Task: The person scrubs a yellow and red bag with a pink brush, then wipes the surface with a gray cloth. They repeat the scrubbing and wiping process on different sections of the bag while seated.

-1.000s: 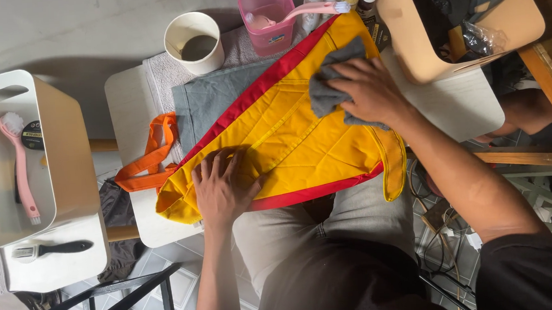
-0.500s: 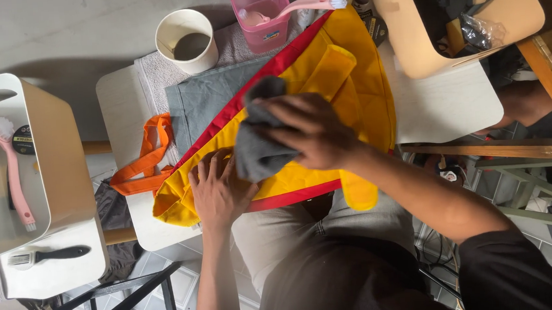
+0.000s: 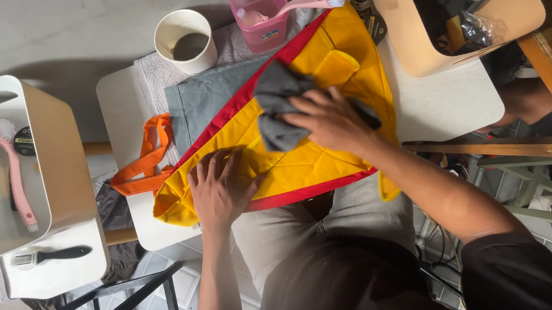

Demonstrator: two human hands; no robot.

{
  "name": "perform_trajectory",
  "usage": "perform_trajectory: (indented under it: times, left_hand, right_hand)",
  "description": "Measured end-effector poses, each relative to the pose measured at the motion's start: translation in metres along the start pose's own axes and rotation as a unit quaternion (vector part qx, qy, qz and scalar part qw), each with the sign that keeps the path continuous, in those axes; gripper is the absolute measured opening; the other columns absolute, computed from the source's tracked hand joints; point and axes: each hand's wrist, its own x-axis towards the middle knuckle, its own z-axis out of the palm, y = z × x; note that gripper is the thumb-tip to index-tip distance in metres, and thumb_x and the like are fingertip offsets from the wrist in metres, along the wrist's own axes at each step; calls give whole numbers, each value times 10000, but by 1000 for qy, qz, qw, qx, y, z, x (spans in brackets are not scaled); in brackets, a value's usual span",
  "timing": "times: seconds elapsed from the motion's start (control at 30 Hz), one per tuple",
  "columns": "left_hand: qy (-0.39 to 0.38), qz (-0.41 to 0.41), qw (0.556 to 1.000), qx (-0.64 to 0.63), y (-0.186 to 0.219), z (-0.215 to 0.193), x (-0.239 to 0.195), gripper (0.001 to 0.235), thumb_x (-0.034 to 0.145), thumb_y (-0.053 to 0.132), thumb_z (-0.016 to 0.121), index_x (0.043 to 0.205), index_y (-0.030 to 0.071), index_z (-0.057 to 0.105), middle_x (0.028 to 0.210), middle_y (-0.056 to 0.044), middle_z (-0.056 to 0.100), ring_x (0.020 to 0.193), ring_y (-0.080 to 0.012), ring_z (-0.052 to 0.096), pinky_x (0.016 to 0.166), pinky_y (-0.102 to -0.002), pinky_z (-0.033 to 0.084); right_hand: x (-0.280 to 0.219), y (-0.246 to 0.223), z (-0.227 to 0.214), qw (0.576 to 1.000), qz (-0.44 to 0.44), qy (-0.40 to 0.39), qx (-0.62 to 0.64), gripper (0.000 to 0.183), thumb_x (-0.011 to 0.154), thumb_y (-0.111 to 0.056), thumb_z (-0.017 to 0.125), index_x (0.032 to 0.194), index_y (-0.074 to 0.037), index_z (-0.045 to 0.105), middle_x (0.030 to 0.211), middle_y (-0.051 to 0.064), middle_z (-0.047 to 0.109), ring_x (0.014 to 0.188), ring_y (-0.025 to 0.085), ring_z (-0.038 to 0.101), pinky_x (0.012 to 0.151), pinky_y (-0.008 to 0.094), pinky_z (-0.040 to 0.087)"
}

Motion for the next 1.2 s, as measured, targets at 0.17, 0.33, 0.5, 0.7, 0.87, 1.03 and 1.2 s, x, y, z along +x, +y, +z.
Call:
perform_trajectory:
  times: [0.17,0.33,0.5,0.7,0.87,1.03,1.2]
  left_hand:
    - [7,12,1000,-6,-1,-1,-1,639,856,677,629,1364,290,655,1367,-40,629,1355,-281,494,1168,-553,330]
    - [26,-7,1000,2,0,5,-1,683,785,733,652,1329,320,684,1337,-16,655,1321,-264,514,1158,-545,346]
    - [4,-12,1000,21,0,6,-2,686,807,735,628,1326,291,684,1366,-21,643,1346,-263,501,1182,-540,325]
    - [-51,-45,997,36,-12,26,-2,757,764,713,664,1341,223,673,1436,-50,598,1401,-302,443,1237,-577,210]
    - [-50,-19,998,26,-1,2,4,654,779,608,734,1317,240,682,1405,-46,605,1368,-309,462,1218,-606,234]
    - [-36,-13,999,-14,2,-9,2,647,840,637,694,1387,296,627,1416,-10,606,1376,-266,476,1190,-547,293]
    - [-35,-13,999,-15,5,-13,3,660,831,642,697,1389,297,629,1400,-4,620,1363,-259,488,1186,-545,306]
  right_hand:
    - [-15,55,-23,974,166,-149,-41,538,851,-283,709,1381,-281,614,1472,44,562,1255,276,497,908,523,381]
    - [-13,66,-20,982,190,10,-10,482,902,-302,691,1381,-264,642,1193,31,696,1030,268,680,803,454,519]
    - [16,-11,-10,988,50,142,37,508,616,-330,863,1077,-178,715,1004,42,692,941,284,657,779,436,507]
    - [34,-78,-15,993,-50,-32,103,482,682,-190,873,1131,-93,727,1461,113,558,1367,332,460,1081,580,329]
    - [24,-44,1,998,-31,15,52,565,640,-173,870,1186,-145,728,1267,86,666,1168,309,550,876,499,409]
    - [-5,27,5,995,76,-17,-69,657,643,-241,869,1269,-252,673,1278,44,661,1147,294,566,906,497,423]
    - [-20,68,-21,979,171,-11,-114,598,741,-232,814,1319,-210,664,1321,57,626,1101,284,538,850,458,407]
